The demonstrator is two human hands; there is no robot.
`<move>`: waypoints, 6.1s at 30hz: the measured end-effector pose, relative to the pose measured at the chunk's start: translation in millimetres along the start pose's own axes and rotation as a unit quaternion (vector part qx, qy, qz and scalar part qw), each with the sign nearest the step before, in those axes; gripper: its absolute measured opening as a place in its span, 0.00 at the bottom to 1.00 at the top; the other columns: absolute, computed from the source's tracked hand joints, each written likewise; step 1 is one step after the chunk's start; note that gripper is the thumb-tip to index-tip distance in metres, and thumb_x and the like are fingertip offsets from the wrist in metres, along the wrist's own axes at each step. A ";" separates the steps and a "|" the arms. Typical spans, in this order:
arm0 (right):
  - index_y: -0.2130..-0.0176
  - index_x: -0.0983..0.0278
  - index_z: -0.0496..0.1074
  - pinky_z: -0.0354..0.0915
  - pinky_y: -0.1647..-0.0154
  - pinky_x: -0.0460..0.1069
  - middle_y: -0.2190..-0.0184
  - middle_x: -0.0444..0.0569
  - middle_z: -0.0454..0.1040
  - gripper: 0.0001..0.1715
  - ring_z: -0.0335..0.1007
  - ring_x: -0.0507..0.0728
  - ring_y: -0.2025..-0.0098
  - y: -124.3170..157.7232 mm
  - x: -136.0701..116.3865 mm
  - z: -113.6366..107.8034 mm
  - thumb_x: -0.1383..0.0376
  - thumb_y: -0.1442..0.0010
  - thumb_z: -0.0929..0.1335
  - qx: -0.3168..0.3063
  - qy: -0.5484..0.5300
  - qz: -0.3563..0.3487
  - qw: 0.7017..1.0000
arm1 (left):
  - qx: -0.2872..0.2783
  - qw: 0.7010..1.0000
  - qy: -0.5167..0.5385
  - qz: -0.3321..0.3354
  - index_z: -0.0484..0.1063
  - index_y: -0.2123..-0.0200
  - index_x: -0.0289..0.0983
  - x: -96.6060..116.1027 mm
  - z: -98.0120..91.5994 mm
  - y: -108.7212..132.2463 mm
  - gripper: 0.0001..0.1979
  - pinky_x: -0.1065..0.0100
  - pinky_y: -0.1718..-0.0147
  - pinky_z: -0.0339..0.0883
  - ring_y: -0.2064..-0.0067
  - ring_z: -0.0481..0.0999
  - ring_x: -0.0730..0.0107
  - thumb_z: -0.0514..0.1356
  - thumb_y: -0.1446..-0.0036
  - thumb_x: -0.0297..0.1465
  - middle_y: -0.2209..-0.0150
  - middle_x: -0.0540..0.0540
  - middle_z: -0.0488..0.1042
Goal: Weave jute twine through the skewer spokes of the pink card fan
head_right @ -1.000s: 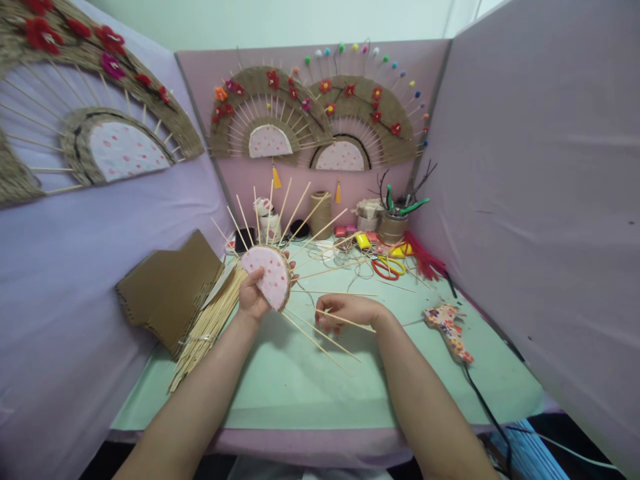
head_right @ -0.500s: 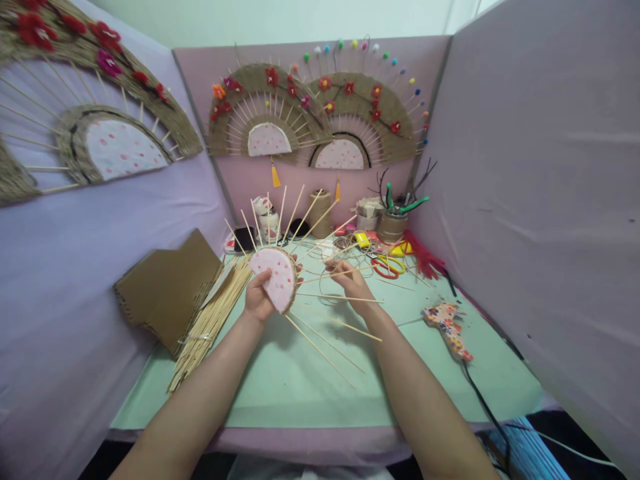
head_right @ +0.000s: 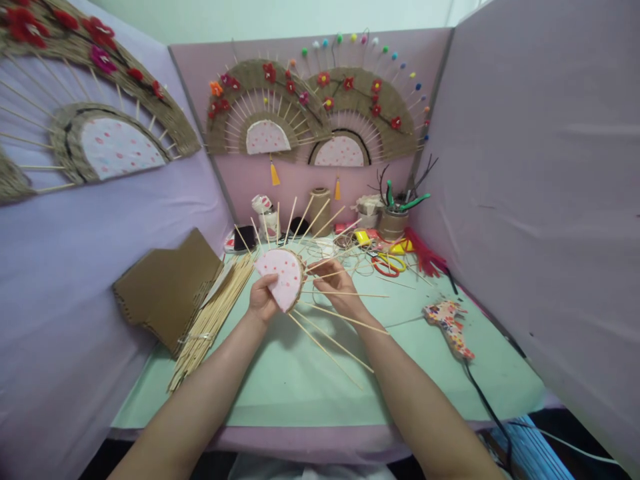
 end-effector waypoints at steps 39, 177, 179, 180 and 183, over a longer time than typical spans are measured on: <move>0.69 0.63 0.77 0.66 0.65 0.49 0.68 0.49 0.75 0.09 0.70 0.53 0.67 1.9 -4.5 -11.2 0.60 0.50 0.70 0.067 0.093 -0.012 0.993 | -0.058 0.997 -0.011 -0.049 0.64 0.46 0.30 -27.0 25.7 13.4 0.27 0.53 0.52 0.66 0.59 0.77 0.59 0.53 0.52 0.21 0.59 0.39 0.77; 0.74 0.62 0.70 0.50 0.80 0.43 0.78 0.43 0.66 0.11 0.54 0.46 0.78 -6.6 -35.1 -94.2 0.59 0.54 0.73 0.156 -0.037 -0.052 0.986 | -0.001 0.994 -0.020 0.104 0.69 0.54 0.35 45.5 2.6 -0.7 0.15 0.62 0.58 0.70 0.58 0.76 0.64 0.57 0.47 0.25 0.59 0.42 0.76; 0.75 0.62 0.69 0.50 0.80 0.44 0.78 0.42 0.65 0.12 0.51 0.46 0.79 -4.4 -41.8 -94.7 0.58 0.54 0.73 0.161 -0.029 -0.078 0.983 | 0.000 0.992 -0.009 0.122 0.69 0.54 0.35 48.8 2.5 -0.5 0.16 0.61 0.56 0.69 0.57 0.75 0.64 0.57 0.48 0.24 0.58 0.42 0.76; 0.75 0.62 0.69 0.49 0.80 0.44 0.78 0.43 0.64 0.13 0.51 0.47 0.79 -3.8 -43.4 -94.5 0.57 0.54 0.72 0.161 -0.017 -0.082 0.983 | 0.000 0.992 -0.006 0.126 0.69 0.54 0.35 49.6 2.9 -0.2 0.16 0.60 0.55 0.69 0.57 0.75 0.64 0.57 0.48 0.24 0.58 0.42 0.76; 0.75 0.61 0.66 0.49 0.80 0.46 0.78 0.44 0.62 0.16 0.49 0.48 0.79 -4.1 -38.5 -95.3 0.53 0.52 0.70 0.166 0.052 -0.051 0.983 | -0.009 0.992 0.001 0.123 0.69 0.54 0.35 49.0 6.3 1.7 0.16 0.60 0.55 0.68 0.56 0.75 0.64 0.57 0.48 0.24 0.59 0.42 0.76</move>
Point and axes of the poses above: each hand's wrist, its own y-axis away from the middle knuckle, its own z-axis out of the palm, x = y × z, the point moved 9 cm from there along -y, towards the middle knuckle
